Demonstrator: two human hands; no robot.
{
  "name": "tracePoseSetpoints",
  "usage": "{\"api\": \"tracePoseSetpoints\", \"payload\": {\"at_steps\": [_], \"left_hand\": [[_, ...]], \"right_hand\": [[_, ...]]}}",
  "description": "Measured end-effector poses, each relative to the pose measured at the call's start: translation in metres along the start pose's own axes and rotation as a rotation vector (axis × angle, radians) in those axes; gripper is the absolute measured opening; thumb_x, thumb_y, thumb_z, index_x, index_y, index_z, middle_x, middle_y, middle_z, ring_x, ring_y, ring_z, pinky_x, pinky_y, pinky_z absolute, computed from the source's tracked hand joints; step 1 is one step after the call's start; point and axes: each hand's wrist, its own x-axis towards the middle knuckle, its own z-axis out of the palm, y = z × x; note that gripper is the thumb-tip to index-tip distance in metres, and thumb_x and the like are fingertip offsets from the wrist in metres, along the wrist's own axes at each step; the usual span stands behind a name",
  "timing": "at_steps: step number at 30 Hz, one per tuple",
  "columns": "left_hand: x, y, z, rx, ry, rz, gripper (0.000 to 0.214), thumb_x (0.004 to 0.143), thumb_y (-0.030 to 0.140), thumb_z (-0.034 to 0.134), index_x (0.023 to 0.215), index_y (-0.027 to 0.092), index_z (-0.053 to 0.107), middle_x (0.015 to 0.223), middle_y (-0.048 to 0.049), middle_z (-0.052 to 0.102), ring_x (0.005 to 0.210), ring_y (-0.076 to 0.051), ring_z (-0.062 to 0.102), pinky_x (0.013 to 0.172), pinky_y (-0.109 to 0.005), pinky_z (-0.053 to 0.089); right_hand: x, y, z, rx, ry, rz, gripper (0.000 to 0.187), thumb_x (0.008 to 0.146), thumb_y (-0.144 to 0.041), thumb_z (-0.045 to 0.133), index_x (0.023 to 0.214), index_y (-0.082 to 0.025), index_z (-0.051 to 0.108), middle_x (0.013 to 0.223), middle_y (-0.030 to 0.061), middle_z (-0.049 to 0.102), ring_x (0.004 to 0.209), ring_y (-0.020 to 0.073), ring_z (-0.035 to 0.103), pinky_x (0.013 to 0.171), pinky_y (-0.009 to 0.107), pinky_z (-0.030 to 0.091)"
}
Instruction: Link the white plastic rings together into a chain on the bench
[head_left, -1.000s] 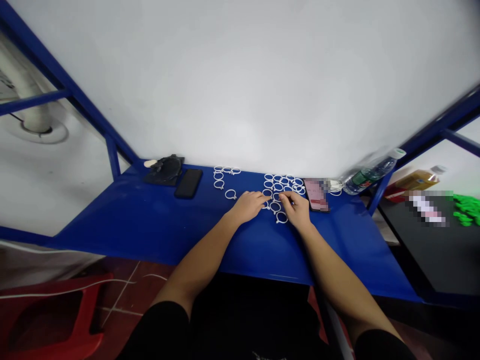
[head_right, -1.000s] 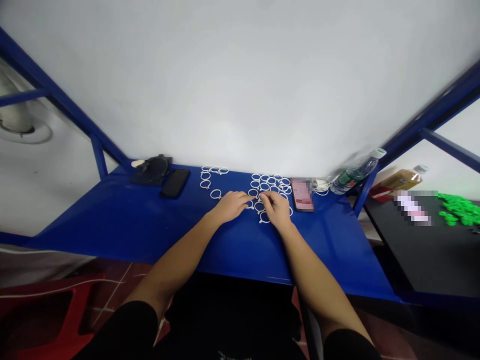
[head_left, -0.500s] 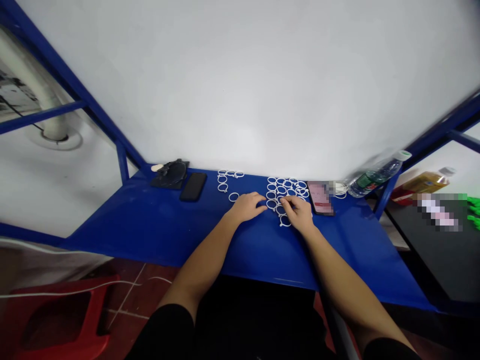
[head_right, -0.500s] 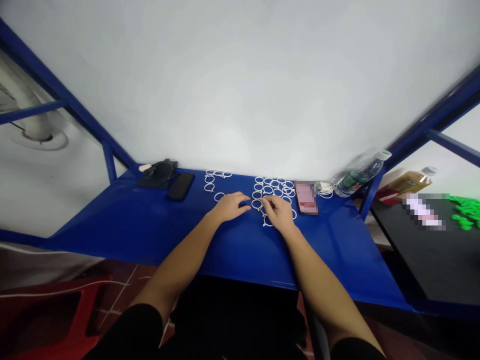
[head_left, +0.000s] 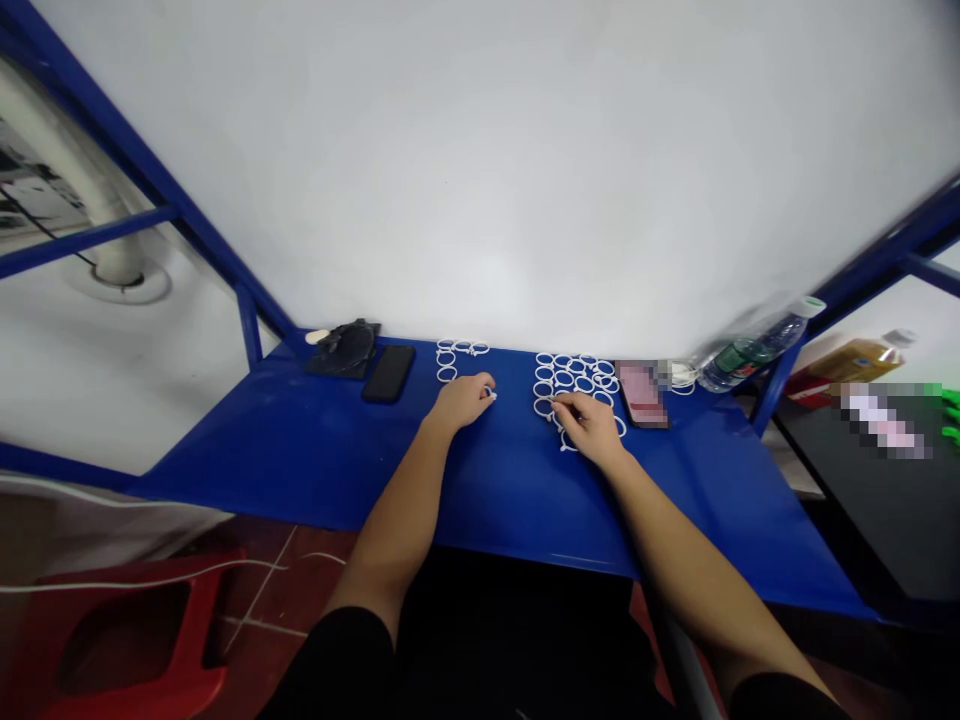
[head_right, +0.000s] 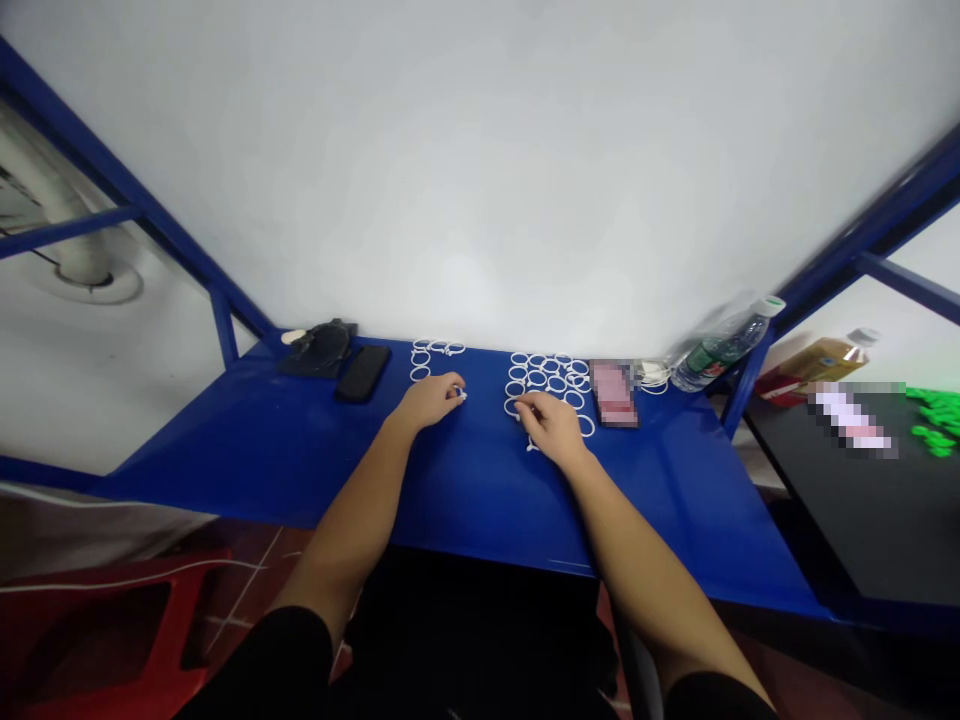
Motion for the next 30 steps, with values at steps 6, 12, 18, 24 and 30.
{"api": "tracePoseSetpoints", "payload": {"at_steps": [6,12,18,24,30], "left_hand": [[-0.010,0.057,0.024,-0.339,0.059,0.264,0.019,0.093,0.033,0.069,0.105,0.023,0.080,0.095,-0.0054,0.077,0.076,-0.018,0.068,0.075,-0.031,0.052],[-0.015,0.073,0.039,-0.378,0.071,0.364,0.014,0.094,0.031,0.069,0.094,0.023,0.080,0.095,-0.0057,0.075,0.081,-0.018,0.067,0.078,-0.031,0.052],[-0.013,0.068,0.032,-0.108,0.001,0.453,0.014,0.099,0.027,0.061,0.092,0.020,0.072,0.098,-0.0071,0.072,0.095,-0.022,0.065,0.090,-0.037,0.048],[-0.016,0.070,0.033,-0.020,-0.030,0.475,0.012,0.102,0.019,0.048,0.100,0.019,0.059,0.104,-0.0076,0.064,0.098,-0.022,0.060,0.093,-0.038,0.049],[-0.018,0.072,0.043,0.098,-0.108,0.535,0.011,0.102,0.020,0.050,0.099,0.017,0.061,0.103,-0.0079,0.065,0.096,-0.022,0.061,0.090,-0.038,0.049]], "right_hand": [[-0.001,-0.001,0.005,0.020,-0.099,-0.073,0.026,0.105,-0.037,0.055,0.122,-0.025,0.071,0.102,0.0075,0.078,0.085,0.0217,0.073,0.074,0.034,0.057],[-0.002,0.003,0.006,0.012,-0.117,-0.135,0.023,0.104,-0.033,0.053,0.102,-0.024,0.074,0.094,0.0067,0.077,0.081,0.0215,0.072,0.071,0.033,0.055],[0.000,0.004,0.002,-0.035,-0.116,-0.105,0.021,0.101,-0.035,0.058,0.100,-0.024,0.076,0.090,0.0057,0.078,0.074,0.0202,0.071,0.067,0.032,0.052],[0.005,0.006,-0.013,-0.076,0.136,0.032,0.022,0.100,-0.037,0.062,0.095,-0.022,0.077,0.085,0.0048,0.078,0.069,0.0189,0.070,0.066,0.031,0.053],[0.005,0.004,-0.012,-0.063,0.156,0.023,0.019,0.098,-0.035,0.063,0.095,-0.022,0.077,0.081,0.0040,0.077,0.070,0.0190,0.070,0.066,0.031,0.052]]}}
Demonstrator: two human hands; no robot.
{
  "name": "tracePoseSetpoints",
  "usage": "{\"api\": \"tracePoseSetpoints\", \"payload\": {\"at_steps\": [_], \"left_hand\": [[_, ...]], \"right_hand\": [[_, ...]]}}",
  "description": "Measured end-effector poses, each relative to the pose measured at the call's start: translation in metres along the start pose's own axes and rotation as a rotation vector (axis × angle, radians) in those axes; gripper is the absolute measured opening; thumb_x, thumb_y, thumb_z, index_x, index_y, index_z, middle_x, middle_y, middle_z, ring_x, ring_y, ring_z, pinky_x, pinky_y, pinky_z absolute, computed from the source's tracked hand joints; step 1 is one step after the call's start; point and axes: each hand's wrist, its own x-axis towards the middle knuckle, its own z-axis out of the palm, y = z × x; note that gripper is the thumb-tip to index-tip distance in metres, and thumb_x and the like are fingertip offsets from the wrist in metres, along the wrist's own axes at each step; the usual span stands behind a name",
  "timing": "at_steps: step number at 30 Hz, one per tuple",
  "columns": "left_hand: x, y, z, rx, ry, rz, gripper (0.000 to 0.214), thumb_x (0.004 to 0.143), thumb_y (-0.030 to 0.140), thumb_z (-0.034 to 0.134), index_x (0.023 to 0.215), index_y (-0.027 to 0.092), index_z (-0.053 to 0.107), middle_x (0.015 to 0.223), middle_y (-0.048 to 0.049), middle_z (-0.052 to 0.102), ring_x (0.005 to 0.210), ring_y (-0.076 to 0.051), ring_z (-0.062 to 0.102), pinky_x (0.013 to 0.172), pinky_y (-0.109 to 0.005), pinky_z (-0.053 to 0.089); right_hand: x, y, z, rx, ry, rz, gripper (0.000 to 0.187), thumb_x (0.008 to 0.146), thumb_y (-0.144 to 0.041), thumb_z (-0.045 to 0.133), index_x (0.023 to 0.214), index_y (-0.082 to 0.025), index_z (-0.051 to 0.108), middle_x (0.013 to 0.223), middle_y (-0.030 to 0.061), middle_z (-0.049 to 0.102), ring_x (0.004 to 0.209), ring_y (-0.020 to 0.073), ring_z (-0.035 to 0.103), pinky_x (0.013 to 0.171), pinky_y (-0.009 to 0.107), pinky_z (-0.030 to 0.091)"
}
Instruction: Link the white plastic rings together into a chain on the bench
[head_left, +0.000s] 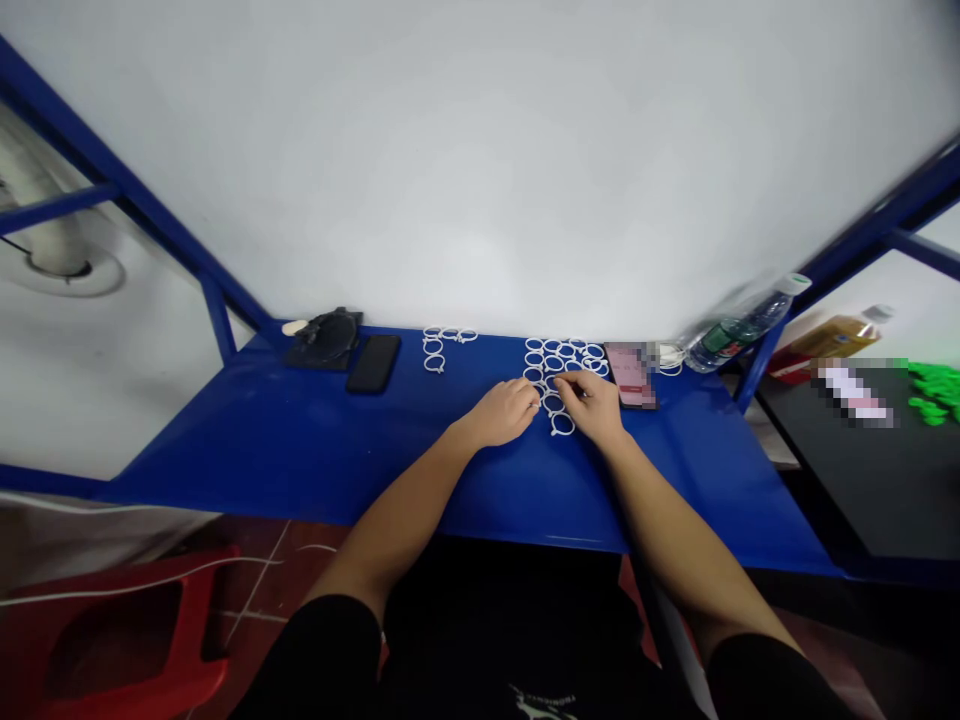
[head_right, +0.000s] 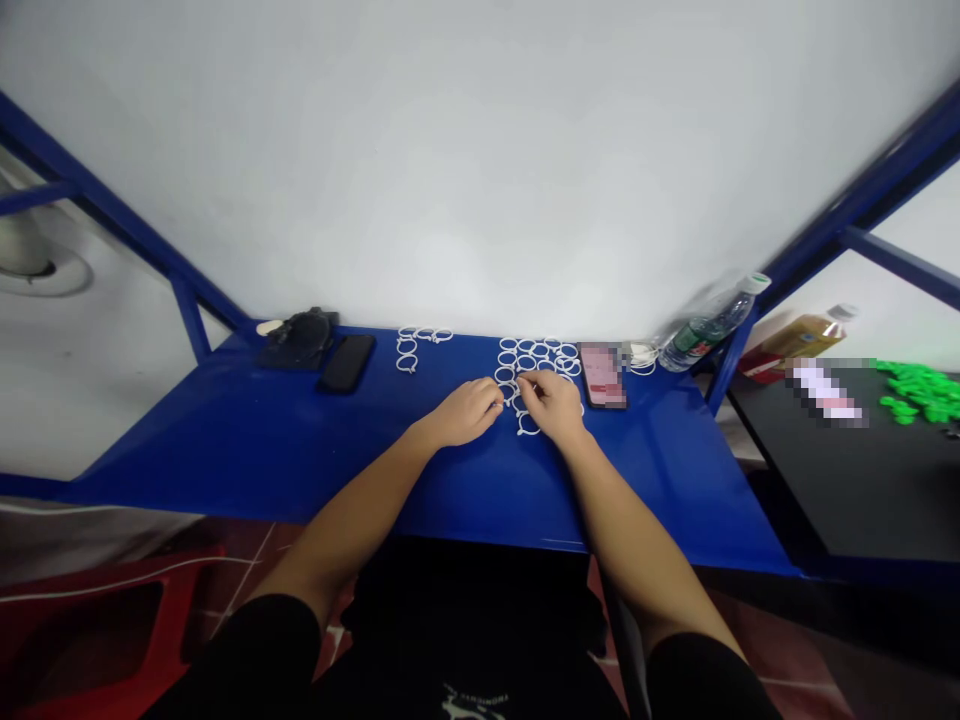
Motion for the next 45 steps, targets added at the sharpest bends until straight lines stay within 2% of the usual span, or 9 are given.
{"api": "tracePoseSetpoints", "payload": {"at_steps": [6,12,17,20,23,30,35,41,45], "left_hand": [[0.002,-0.001,0.012,0.037,-0.113,0.056,0.016,0.103,0.027,0.059,0.105,0.021,0.074,0.102,-0.0046,0.072,0.096,-0.020,0.067,0.086,-0.034,0.048],[0.000,-0.020,0.004,0.052,0.052,-0.014,0.021,0.103,0.029,0.059,0.114,0.023,0.076,0.108,-0.0054,0.075,0.101,-0.020,0.068,0.089,-0.035,0.048],[-0.015,-0.067,-0.032,0.184,0.240,-0.502,0.025,0.097,0.026,0.068,0.120,0.020,0.074,0.125,-0.0116,0.067,0.112,-0.026,0.063,0.099,-0.039,0.048],[-0.031,-0.096,-0.049,0.228,0.211,-0.887,0.040,0.095,0.027,0.070,0.134,0.016,0.066,0.143,-0.0176,0.053,0.119,-0.030,0.059,0.101,-0.043,0.047],[-0.040,-0.110,-0.055,0.215,0.171,-0.990,0.041,0.097,0.029,0.068,0.135,0.013,0.064,0.137,-0.0198,0.055,0.110,-0.030,0.062,0.097,-0.046,0.048],[-0.034,-0.100,-0.048,0.170,0.032,-0.884,0.031,0.092,0.050,0.072,0.105,0.023,0.078,0.125,-0.0126,0.062,0.108,-0.028,0.065,0.094,-0.039,0.052],[-0.029,-0.089,-0.045,0.144,-0.024,-0.797,0.018,0.089,0.037,0.078,0.098,0.021,0.078,0.126,-0.0095,0.062,0.104,-0.023,0.066,0.093,-0.035,0.053],[-0.009,-0.050,-0.023,-0.087,0.250,-0.438,0.014,0.091,0.033,0.075,0.095,0.020,0.076,0.103,-0.0049,0.072,0.088,-0.018,0.067,0.085,-0.031,0.053],[0.002,-0.017,-0.001,-0.388,0.302,-0.395,0.022,0.088,0.040,0.078,0.093,0.019,0.077,0.077,0.0005,0.073,0.062,-0.012,0.059,0.063,-0.025,0.048]], "right_hand": [[-0.001,-0.001,0.002,0.009,0.003,0.009,0.019,0.099,-0.034,0.063,0.095,-0.022,0.077,0.081,0.0036,0.076,0.069,0.0182,0.069,0.065,0.030,0.051],[0.000,0.000,0.001,0.003,-0.006,0.015,0.021,0.099,-0.036,0.063,0.095,-0.022,0.078,0.082,0.0046,0.077,0.071,0.0193,0.070,0.067,0.031,0.053],[0.000,-0.004,0.000,0.004,-0.037,0.009,0.020,0.098,-0.035,0.063,0.094,-0.023,0.078,0.081,0.0040,0.077,0.071,0.0199,0.071,0.067,0.032,0.053],[-0.001,-0.006,0.001,0.018,-0.063,-0.028,0.019,0.099,-0.035,0.063,0.097,-0.023,0.078,0.083,0.0042,0.078,0.073,0.0205,0.072,0.070,0.032,0.055],[-0.002,-0.005,0.002,0.027,-0.080,-0.051,0.018,0.099,-0.034,0.062,0.098,-0.024,0.077,0.084,0.0041,0.078,0.074,0.0205,0.073,0.071,0.032,0.055],[-0.002,-0.004,0.003,0.022,-0.083,-0.058,0.020,0.100,-0.034,0.061,0.099,-0.023,0.077,0.086,0.0044,0.079,0.077,0.0206,0.074,0.071,0.032,0.055],[-0.003,-0.003,0.003,0.007,-0.097,-0.042,0.020,0.100,-0.034,0.061,0.099,-0.023,0.077,0.085,0.0041,0.078,0.075,0.0200,0.073,0.071,0.032,0.055],[-0.004,-0.002,0.007,0.060,-0.130,-0.068,0.024,0.100,-0.036,0.062,0.117,-0.023,0.073,0.092,0.0051,0.078,0.074,0.0185,0.071,0.068,0.031,0.055],[-0.006,-0.006,0.010,0.089,-0.219,-0.127,0.030,0.102,-0.038,0.062,0.128,-0.024,0.069,0.099,0.0063,0.077,0.069,0.0165,0.068,0.066,0.030,0.055]]}}
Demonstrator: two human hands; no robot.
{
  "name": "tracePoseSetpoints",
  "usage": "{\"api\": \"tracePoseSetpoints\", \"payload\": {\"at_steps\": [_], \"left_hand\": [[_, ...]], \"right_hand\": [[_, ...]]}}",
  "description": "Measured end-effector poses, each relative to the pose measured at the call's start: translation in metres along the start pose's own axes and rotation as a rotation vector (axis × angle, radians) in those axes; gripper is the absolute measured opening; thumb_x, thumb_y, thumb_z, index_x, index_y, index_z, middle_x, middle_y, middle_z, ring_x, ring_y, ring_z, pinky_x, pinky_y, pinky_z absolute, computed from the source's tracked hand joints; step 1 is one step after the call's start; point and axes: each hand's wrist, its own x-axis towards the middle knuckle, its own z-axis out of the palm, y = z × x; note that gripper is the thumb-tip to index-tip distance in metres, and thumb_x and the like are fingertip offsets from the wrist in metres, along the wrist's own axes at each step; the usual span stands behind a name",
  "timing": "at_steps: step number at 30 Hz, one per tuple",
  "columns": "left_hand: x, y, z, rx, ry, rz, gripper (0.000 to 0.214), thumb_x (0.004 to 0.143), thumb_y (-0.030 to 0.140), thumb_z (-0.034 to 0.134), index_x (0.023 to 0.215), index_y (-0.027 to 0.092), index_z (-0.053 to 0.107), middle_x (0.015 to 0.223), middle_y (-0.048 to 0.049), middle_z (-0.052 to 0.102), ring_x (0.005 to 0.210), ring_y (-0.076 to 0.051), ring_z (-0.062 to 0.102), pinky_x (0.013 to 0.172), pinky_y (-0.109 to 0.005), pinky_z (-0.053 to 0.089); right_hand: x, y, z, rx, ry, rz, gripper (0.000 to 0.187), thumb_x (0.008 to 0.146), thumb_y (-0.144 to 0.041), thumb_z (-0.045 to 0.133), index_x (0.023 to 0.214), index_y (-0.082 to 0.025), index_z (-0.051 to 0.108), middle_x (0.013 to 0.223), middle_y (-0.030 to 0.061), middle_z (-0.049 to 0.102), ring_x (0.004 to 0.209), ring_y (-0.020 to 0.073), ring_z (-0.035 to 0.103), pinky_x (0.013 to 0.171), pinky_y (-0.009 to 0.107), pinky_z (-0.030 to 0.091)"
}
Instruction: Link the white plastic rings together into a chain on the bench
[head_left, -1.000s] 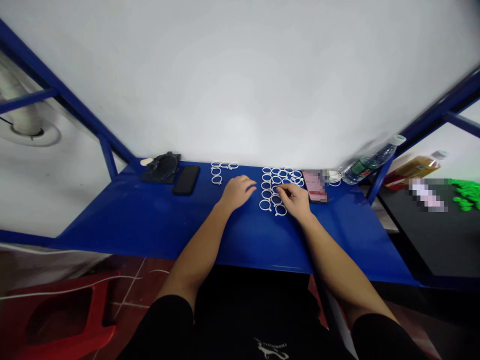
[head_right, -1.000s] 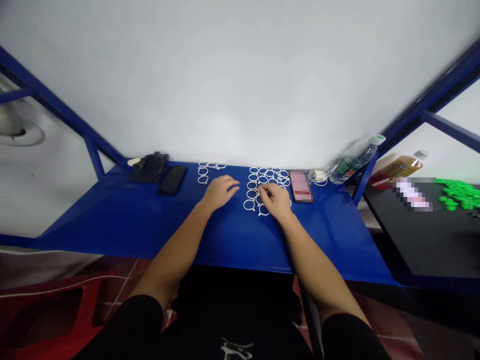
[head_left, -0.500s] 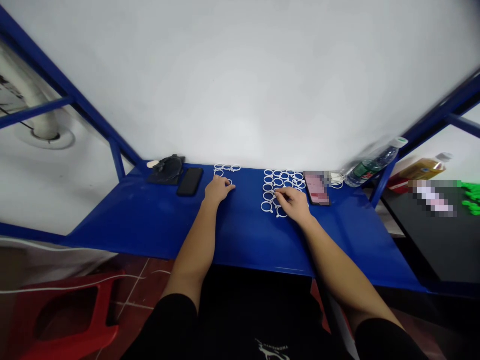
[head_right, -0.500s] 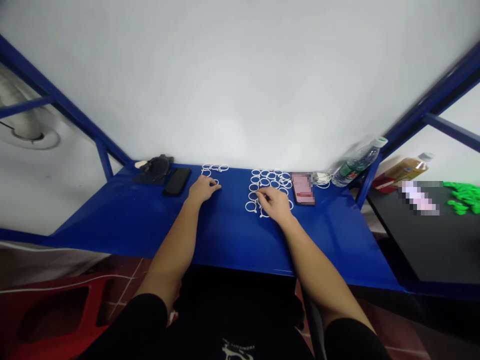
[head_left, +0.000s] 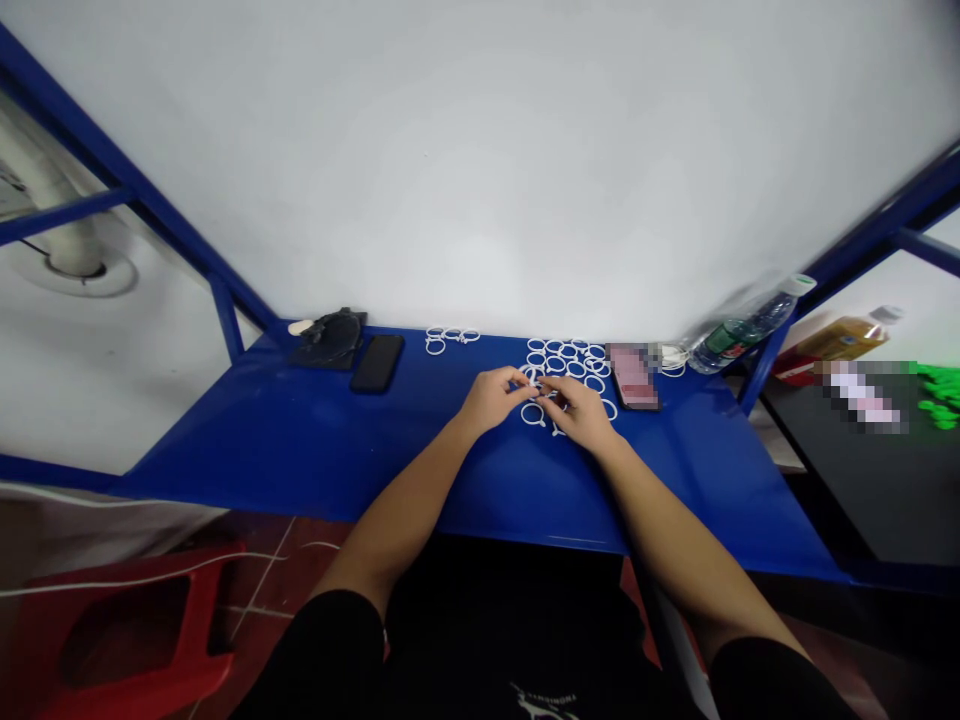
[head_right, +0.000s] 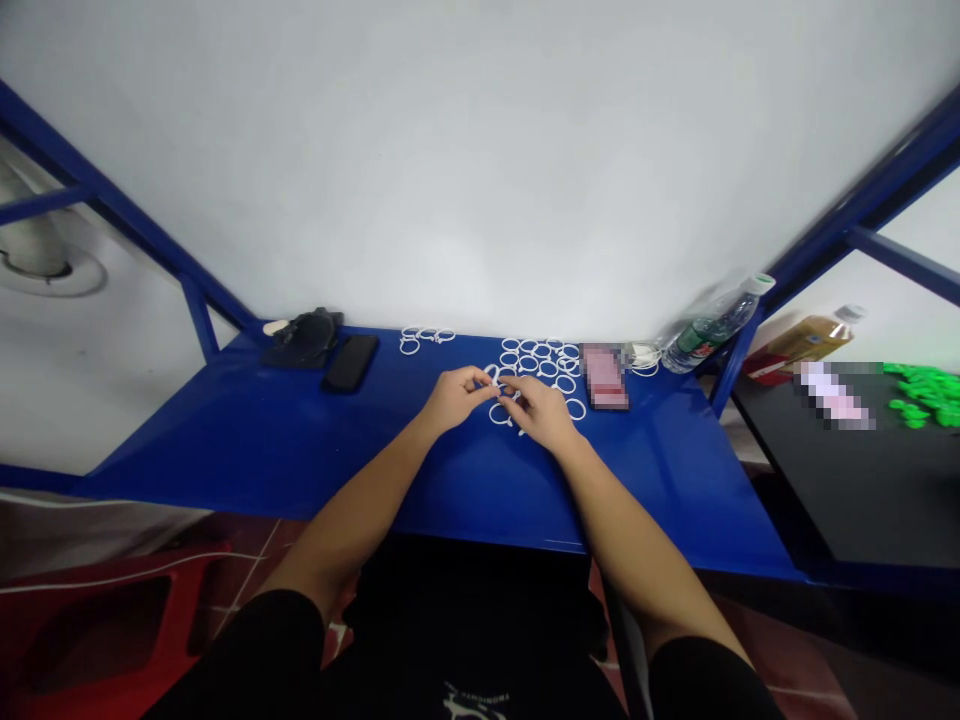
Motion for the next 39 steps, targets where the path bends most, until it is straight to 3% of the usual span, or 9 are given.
{"api": "tracePoseSetpoints", "payload": {"at_steps": [3,8,20,26,32,35,39], "left_hand": [[-0.005,0.008,0.010,-0.081,-0.054,0.017,0.020,0.091,0.039,0.074,0.093,0.019,0.079,0.073,0.0013,0.073,0.059,-0.011,0.059,0.060,-0.025,0.045],[-0.005,0.011,0.005,-0.065,-0.060,0.113,0.019,0.097,0.035,0.067,0.094,0.020,0.080,0.088,-0.0020,0.078,0.076,-0.014,0.068,0.071,-0.026,0.050],[-0.004,0.006,0.007,-0.014,-0.036,0.163,0.020,0.097,0.034,0.068,0.086,0.019,0.076,0.082,-0.0014,0.074,0.072,-0.013,0.064,0.070,-0.026,0.049],[-0.003,0.003,0.006,-0.004,-0.095,0.222,0.025,0.100,0.039,0.064,0.087,0.020,0.074,0.090,-0.0032,0.076,0.080,-0.015,0.068,0.076,-0.027,0.052],[-0.004,0.001,0.009,-0.010,-0.035,0.254,0.028,0.101,0.041,0.063,0.086,0.020,0.072,0.087,-0.0029,0.074,0.080,-0.014,0.067,0.079,-0.028,0.053],[-0.003,0.000,0.008,-0.011,-0.008,0.273,0.026,0.101,0.040,0.062,0.090,0.019,0.073,0.092,-0.0048,0.074,0.084,-0.015,0.068,0.080,-0.029,0.055],[-0.003,-0.001,0.007,-0.009,0.007,0.286,0.023,0.102,0.036,0.060,0.102,0.019,0.076,0.108,-0.0088,0.073,0.097,-0.017,0.070,0.088,-0.032,0.057]], "right_hand": [[0.000,-0.003,0.001,-0.027,-0.012,-0.029,0.026,0.104,-0.037,0.058,0.123,-0.024,0.071,0.095,0.0067,0.077,0.073,0.0176,0.069,0.066,0.030,0.054],[0.002,-0.006,-0.003,0.003,0.026,-0.068,0.025,0.106,-0.034,0.056,0.120,-0.024,0.074,0.098,0.0082,0.077,0.085,0.0208,0.073,0.074,0.033,0.056],[0.002,-0.006,-0.003,0.034,-0.030,-0.052,0.028,0.107,-0.031,0.051,0.124,-0.027,0.073,0.103,0.0071,0.079,0.091,0.0222,0.074,0.079,0.036,0.060],[0.001,-0.007,-0.002,0.086,-0.017,0.017,0.026,0.106,-0.035,0.054,0.119,-0.027,0.075,0.099,0.0065,0.079,0.086,0.0218,0.075,0.078,0.036,0.060],[-0.001,-0.006,0.006,0.232,0.036,0.121,0.025,0.104,-0.039,0.059,0.109,-0.024,0.077,0.087,0.0034,0.078,0.074,0.0181,0.073,0.073,0.032,0.060],[0.001,-0.008,0.005,0.238,0.072,0.103,0.024,0.104,-0.037,0.059,0.111,-0.024,0.077,0.092,0.0051,0.078,0.077,0.0184,0.073,0.075,0.033,0.060],[0.004,-0.010,0.002,0.186,0.052,-0.001,0.029,0.106,-0.030,0.052,0.125,-0.029,0.074,0.108,0.0073,0.076,0.097,0.0216,0.072,0.087,0.039,0.060]]}}
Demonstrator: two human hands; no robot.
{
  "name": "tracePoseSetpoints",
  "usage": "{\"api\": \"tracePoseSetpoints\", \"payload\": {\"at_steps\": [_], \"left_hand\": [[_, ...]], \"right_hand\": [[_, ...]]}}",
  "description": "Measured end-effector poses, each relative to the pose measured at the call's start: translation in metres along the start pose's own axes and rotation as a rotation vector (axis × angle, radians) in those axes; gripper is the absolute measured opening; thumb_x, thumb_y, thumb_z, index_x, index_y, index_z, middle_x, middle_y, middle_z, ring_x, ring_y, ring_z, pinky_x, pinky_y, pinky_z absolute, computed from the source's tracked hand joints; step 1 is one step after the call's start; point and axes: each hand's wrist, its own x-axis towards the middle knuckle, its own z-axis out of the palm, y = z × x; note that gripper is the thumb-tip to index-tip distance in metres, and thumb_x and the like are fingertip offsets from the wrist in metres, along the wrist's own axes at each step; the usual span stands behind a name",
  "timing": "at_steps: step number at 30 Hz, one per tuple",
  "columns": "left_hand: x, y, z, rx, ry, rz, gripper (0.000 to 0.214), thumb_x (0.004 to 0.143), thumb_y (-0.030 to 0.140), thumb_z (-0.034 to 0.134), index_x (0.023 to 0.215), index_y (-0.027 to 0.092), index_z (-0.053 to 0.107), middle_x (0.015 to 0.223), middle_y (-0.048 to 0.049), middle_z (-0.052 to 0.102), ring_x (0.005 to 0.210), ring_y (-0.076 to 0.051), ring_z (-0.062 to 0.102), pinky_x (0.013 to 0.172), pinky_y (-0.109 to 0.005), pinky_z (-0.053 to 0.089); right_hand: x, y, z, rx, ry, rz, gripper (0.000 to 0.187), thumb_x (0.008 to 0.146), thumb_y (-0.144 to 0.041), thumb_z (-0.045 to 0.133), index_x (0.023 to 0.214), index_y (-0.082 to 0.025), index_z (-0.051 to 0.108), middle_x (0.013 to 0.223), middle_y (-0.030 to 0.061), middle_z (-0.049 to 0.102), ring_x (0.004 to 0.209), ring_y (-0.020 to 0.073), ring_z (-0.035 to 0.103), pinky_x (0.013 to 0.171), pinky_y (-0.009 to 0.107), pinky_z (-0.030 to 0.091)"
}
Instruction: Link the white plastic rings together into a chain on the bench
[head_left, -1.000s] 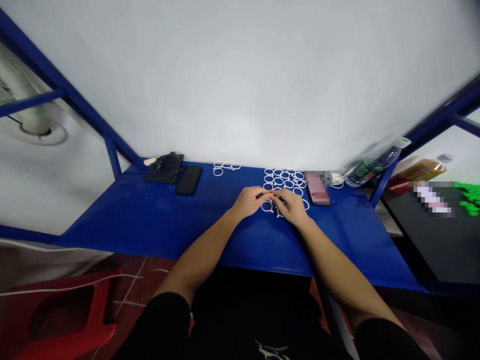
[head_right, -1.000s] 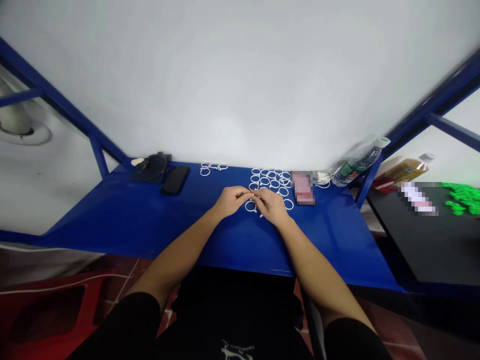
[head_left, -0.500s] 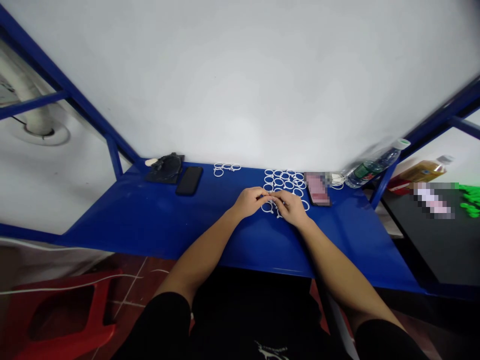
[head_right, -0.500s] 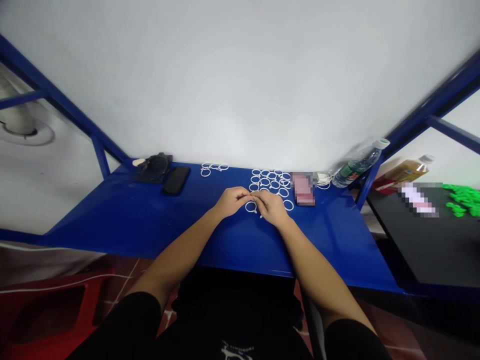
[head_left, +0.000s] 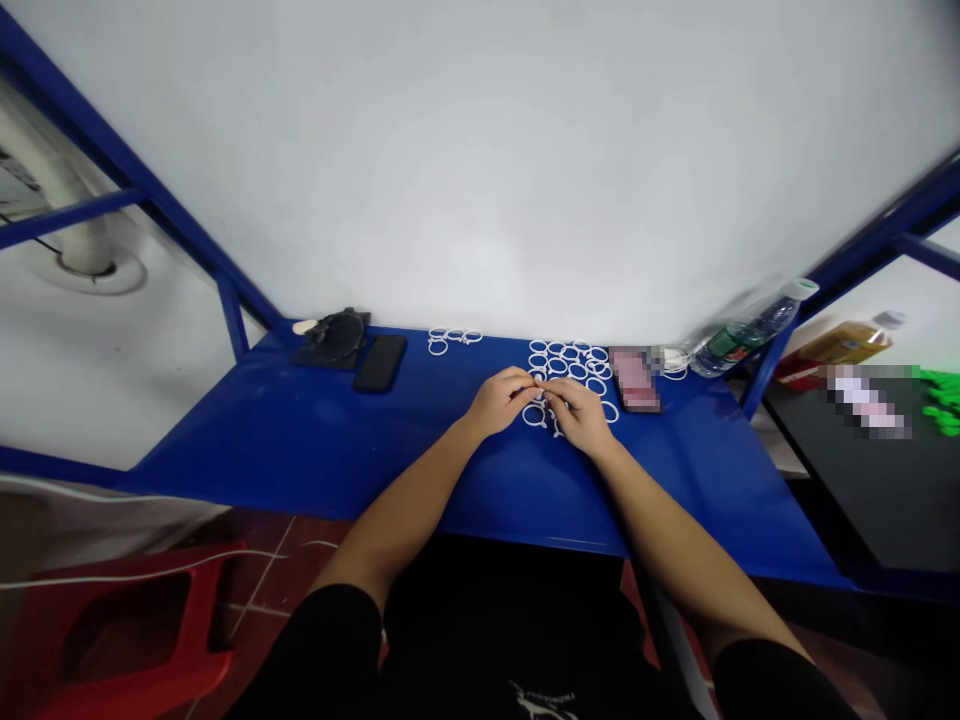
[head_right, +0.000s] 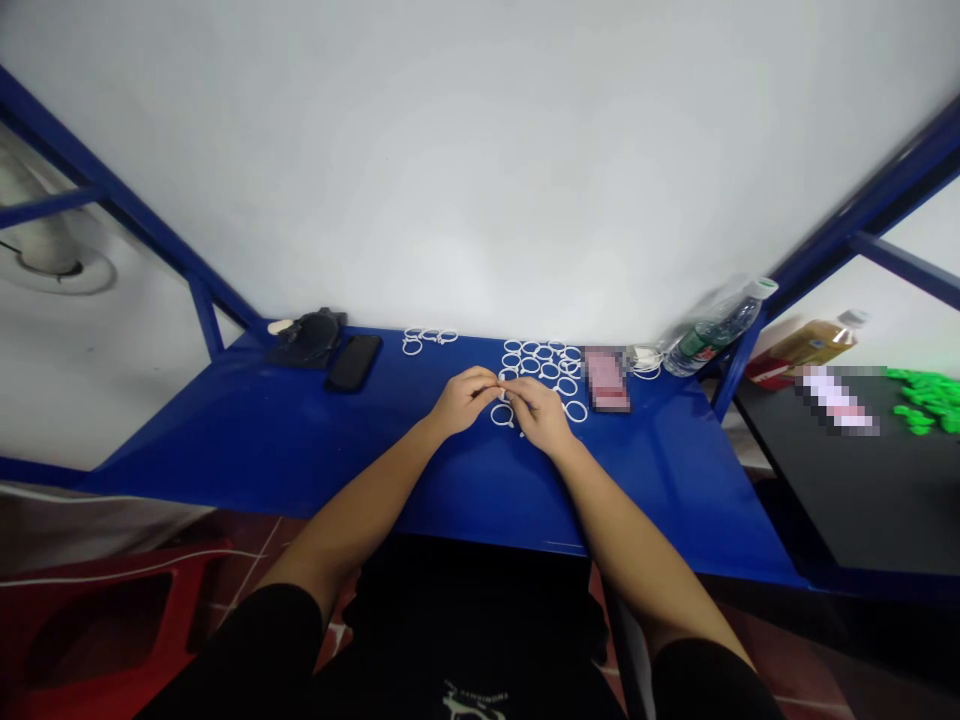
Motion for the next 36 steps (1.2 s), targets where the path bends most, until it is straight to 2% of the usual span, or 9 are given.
{"api": "tracePoseSetpoints", "payload": {"at_steps": [6,9,14,17,21,25,28,32,36], "left_hand": [[0.001,-0.007,-0.004,0.069,0.028,-0.049,0.022,0.100,0.031,0.062,0.114,0.018,0.074,0.119,-0.0091,0.071,0.071,-0.010,0.064,0.071,-0.027,0.056],[0.013,-0.018,-0.016,0.279,0.033,-0.094,0.024,0.100,0.026,0.060,0.119,0.019,0.073,0.122,-0.0089,0.071,0.082,-0.014,0.067,0.083,-0.030,0.056],[0.045,-0.046,-0.026,0.641,-0.120,-0.105,0.028,0.100,0.022,0.056,0.123,0.020,0.073,0.129,-0.0115,0.067,0.115,-0.026,0.064,0.100,-0.040,0.049],[0.061,-0.061,-0.017,0.749,-0.200,-0.128,0.027,0.099,0.022,0.057,0.119,0.018,0.075,0.132,-0.0144,0.064,0.120,-0.030,0.061,0.101,-0.045,0.046],[0.071,-0.074,0.003,0.723,-0.283,-0.136,0.026,0.098,0.025,0.061,0.119,0.020,0.075,0.130,-0.0138,0.066,0.121,-0.031,0.060,0.103,-0.046,0.044],[0.073,-0.082,0.011,0.552,-0.169,-0.145,0.035,0.098,0.033,0.063,0.132,0.023,0.070,0.130,-0.0100,0.067,0.119,-0.026,0.062,0.103,-0.039,0.047],[0.073,-0.088,0.002,0.541,-0.022,-0.209,0.032,0.102,0.030,0.056,0.128,0.020,0.071,0.128,-0.0096,0.067,0.116,-0.023,0.063,0.104,-0.034,0.047],[0.074,-0.095,-0.025,0.751,0.056,-0.381,0.033,0.098,0.030,0.059,0.126,0.021,0.073,0.136,-0.0122,0.064,0.124,-0.031,0.055,0.107,-0.043,0.043],[0.067,-0.104,-0.046,0.916,0.072,-0.513,0.035,0.096,0.039,0.063,0.125,0.023,0.074,0.146,-0.0148,0.057,0.132,-0.037,0.046,0.108,-0.052,0.036]], "right_hand": [[0.000,0.000,0.004,-0.085,-0.056,-0.062,0.044,0.105,-0.025,0.052,0.147,-0.035,0.059,0.118,0.0092,0.066,0.106,0.0239,0.067,0.091,0.043,0.060],[-0.002,-0.003,0.006,-0.128,-0.057,-0.058,0.045,0.104,-0.027,0.054,0.149,-0.033,0.057,0.120,0.0107,0.066,0.108,0.0256,0.067,0.090,0.044,0.061],[-0.004,-0.009,0.007,-0.146,-0.095,-0.064,0.035,0.105,-0.027,0.054,0.137,-0.029,0.065,0.120,0.0105,0.069,0.103,0.0250,0.069,0.085,0.042,0.063],[-0.005,-0.009,0.007,-0.145,-0.119,-0.073,0.031,0.104,-0.026,0.055,0.132,-0.028,0.068,0.120,0.0102,0.071,0.103,0.0243,0.071,0.087,0.041,0.062],[-0.005,-0.009,0.005,-0.141,-0.109,-0.077,0.027,0.103,-0.025,0.056,0.127,-0.026,0.069,0.118,0.0104,0.072,0.102,0.0233,0.072,0.086,0.039,0.062],[-0.005,-0.010,0.005,-0.134,-0.104,-0.087,0.026,0.103,-0.022,0.056,0.125,-0.025,0.070,0.116,0.0092,0.073,0.101,0.0218,0.072,0.085,0.037,0.062],[-0.005,-0.011,0.005,-0.144,-0.125,-0.089,0.026,0.103,-0.022,0.057,0.124,-0.024,0.070,0.114,0.0092,0.073,0.100,0.0215,0.072,0.085,0.036,0.062],[-0.006,-0.010,0.007,-0.142,-0.131,-0.108,0.024,0.103,-0.021,0.057,0.122,-0.024,0.071,0.112,0.0093,0.074,0.101,0.0219,0.072,0.086,0.036,0.061],[-0.005,-0.010,0.007,-0.136,-0.137,-0.111,0.022,0.102,-0.019,0.057,0.117,-0.024,0.073,0.107,0.0073,0.076,0.096,0.0208,0.074,0.084,0.035,0.061]]}}
